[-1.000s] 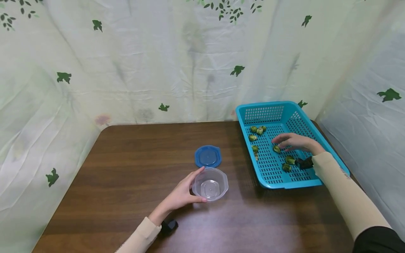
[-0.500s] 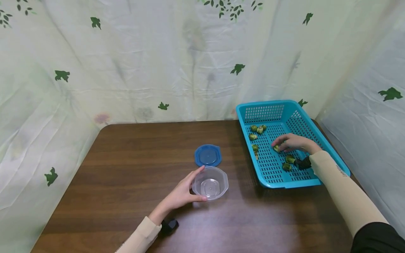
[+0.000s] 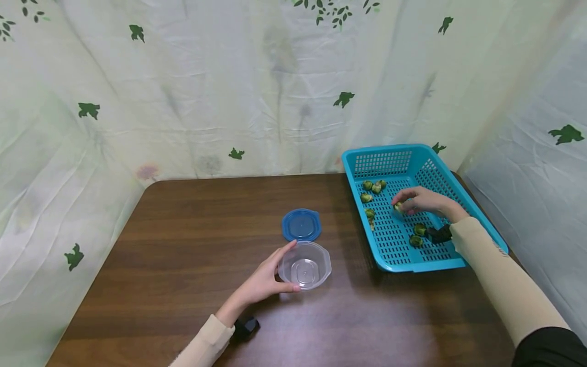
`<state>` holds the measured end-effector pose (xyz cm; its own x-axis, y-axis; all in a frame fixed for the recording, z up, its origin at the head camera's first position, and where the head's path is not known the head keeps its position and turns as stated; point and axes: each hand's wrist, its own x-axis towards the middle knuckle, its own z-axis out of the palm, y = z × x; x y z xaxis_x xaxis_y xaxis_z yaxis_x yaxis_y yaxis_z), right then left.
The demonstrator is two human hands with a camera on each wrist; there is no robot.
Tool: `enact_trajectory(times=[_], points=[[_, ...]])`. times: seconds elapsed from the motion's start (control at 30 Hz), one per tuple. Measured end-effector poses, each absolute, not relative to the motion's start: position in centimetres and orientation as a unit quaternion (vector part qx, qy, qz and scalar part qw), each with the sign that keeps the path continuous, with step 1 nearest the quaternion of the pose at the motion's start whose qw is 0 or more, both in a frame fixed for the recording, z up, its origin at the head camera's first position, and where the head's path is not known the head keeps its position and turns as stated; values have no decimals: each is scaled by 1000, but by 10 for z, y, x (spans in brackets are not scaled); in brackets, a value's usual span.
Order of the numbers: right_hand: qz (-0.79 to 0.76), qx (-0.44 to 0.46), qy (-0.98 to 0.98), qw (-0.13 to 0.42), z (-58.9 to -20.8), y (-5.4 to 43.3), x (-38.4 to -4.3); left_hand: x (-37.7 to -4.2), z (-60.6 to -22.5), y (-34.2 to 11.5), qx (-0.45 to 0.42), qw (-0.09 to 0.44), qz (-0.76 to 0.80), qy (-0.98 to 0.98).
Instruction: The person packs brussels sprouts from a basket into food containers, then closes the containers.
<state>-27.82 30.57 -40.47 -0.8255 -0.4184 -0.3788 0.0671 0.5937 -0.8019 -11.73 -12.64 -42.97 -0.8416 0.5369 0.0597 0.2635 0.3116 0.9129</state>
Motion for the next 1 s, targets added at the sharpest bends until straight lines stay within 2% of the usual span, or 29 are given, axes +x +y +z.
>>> enact_trajectory(times=[0.6,1.0], points=[[-471,-149,840,227,-376,285,-259,-116,-429,-127,250,127,531,800],[-510,-186,808,231,-364,254,-242,-116,-428,-127,252,122,527,802]])
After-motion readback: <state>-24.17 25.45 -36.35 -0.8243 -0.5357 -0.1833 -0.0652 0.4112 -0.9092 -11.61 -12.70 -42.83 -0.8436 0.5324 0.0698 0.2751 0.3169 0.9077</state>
